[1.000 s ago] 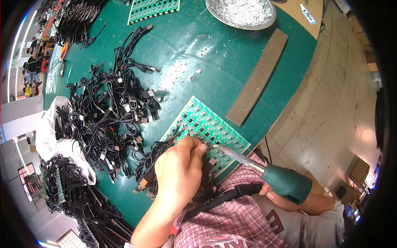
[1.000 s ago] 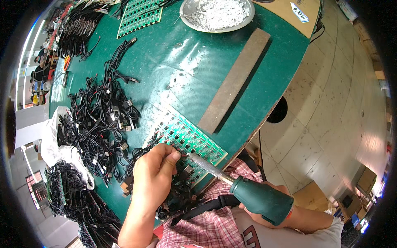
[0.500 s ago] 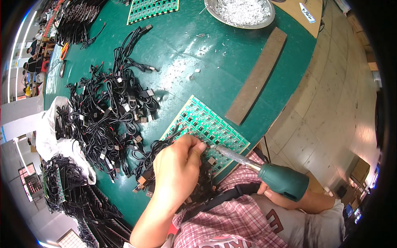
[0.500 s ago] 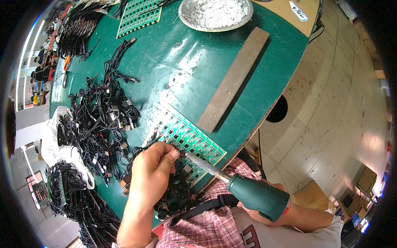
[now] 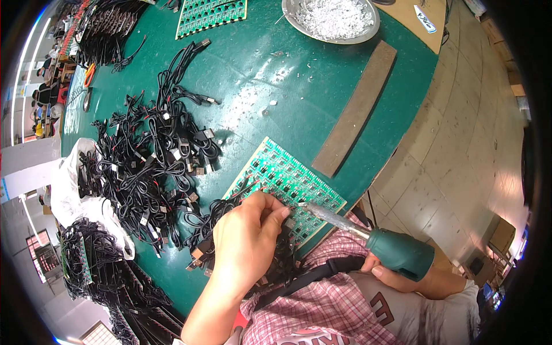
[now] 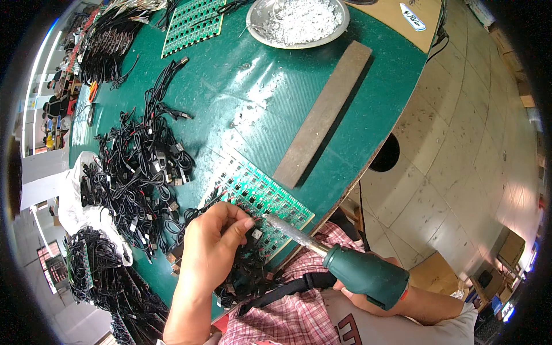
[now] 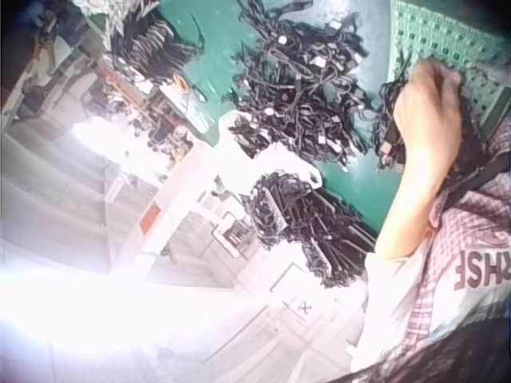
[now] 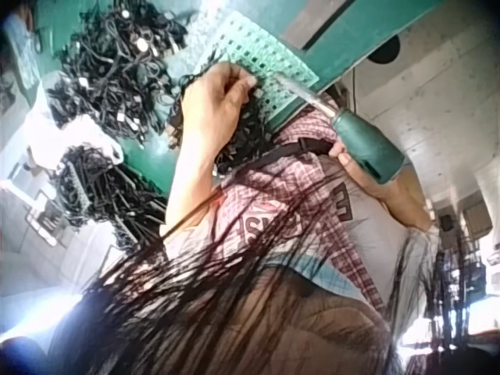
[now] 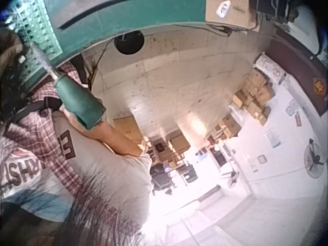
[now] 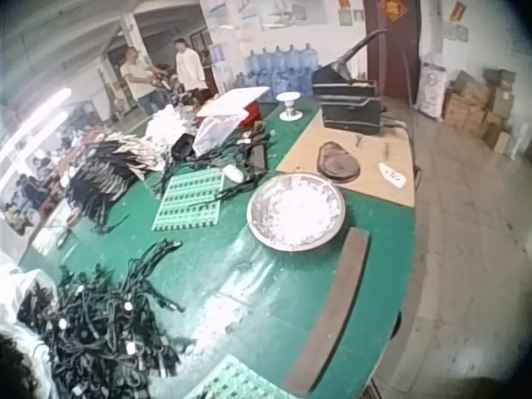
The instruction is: The person solders wires from USB cables onto a circuit board using a soldering gun.
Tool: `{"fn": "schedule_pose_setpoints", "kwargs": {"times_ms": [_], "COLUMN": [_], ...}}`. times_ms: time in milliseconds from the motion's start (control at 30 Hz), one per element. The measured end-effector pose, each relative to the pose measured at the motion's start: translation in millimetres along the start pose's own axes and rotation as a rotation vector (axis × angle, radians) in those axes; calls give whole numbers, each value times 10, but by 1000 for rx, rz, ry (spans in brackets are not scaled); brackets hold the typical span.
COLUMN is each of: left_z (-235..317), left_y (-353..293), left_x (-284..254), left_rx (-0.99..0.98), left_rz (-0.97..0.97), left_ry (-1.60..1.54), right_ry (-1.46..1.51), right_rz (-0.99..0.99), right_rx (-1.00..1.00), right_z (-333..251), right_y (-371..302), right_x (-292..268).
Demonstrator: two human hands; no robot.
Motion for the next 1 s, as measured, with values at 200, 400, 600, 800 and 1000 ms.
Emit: {"fn": "schedule_pose_setpoints", "kwargs": {"times_ms": [200, 400, 600, 800, 1000], "left_z": [72, 111, 258, 285, 203], "left_y": [-76, -466, -555, -607, -680], "left_x": [-34, 32, 207, 161, 263], "left_rx": [32, 106, 215, 325, 247], "left_rz": [-11, -83, -225, -97, -81], "left_ry": [-26, -294, -415, -298, -386], "right_ry": [41, -143, -102, 79, 501], "right_rz": [-15, 137, 139, 125, 91], "right_rx": [-28, -206, -213, -36, 153], "right_z": [-45, -433, -372, -469, -347], "right_y": [25, 461, 583, 643, 577], "right_x": [-45, -2, 248, 196, 283]}}
Point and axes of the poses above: each hand's wrist, its own y-axis towards the middle knuckle, its own x-axis out of the palm, z = x × y, the point moved 7 cm from there along y, towards the middle knuckle
